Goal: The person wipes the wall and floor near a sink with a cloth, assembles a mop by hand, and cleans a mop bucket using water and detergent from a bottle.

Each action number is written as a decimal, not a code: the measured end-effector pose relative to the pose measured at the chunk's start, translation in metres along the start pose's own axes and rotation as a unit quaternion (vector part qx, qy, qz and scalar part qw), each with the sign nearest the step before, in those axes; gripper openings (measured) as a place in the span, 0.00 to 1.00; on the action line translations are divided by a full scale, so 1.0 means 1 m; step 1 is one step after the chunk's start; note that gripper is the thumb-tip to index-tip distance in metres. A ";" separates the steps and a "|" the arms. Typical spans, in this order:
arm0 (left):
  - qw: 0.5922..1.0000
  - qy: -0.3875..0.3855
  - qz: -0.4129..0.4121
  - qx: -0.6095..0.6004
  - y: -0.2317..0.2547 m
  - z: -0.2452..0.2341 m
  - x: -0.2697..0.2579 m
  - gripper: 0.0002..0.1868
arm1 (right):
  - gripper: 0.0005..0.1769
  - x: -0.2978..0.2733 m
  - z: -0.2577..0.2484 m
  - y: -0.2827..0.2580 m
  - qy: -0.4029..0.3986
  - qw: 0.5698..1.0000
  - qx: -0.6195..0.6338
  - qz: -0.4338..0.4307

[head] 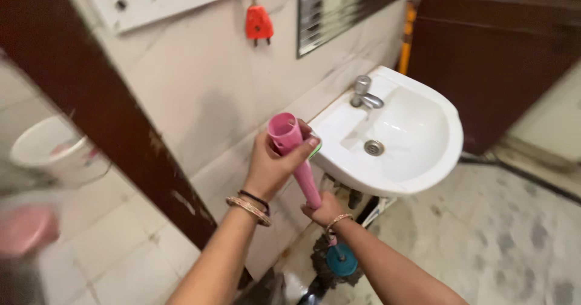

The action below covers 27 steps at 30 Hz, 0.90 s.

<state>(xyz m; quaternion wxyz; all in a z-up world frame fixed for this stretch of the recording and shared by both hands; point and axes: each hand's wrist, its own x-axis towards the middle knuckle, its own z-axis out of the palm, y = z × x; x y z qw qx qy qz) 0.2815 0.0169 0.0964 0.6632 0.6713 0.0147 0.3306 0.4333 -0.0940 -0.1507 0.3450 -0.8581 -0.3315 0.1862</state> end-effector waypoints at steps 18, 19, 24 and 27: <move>0.973 -0.202 0.066 -0.089 -0.017 -0.046 0.035 0.08 | 0.18 -0.032 0.045 -0.056 0.247 0.953 0.013 0.175; 0.978 -0.187 0.053 -0.075 -0.019 -0.046 0.036 0.08 | 0.18 -0.032 0.043 -0.058 0.230 0.955 -0.010 0.186; 0.972 -0.202 0.080 -0.094 -0.020 -0.032 0.044 0.08 | 0.15 -0.032 0.033 -0.043 0.220 0.957 -0.100 0.163; 0.971 -0.206 0.068 -0.101 -0.020 -0.025 0.040 0.06 | 0.12 -0.043 0.034 -0.030 0.218 0.954 -0.124 0.167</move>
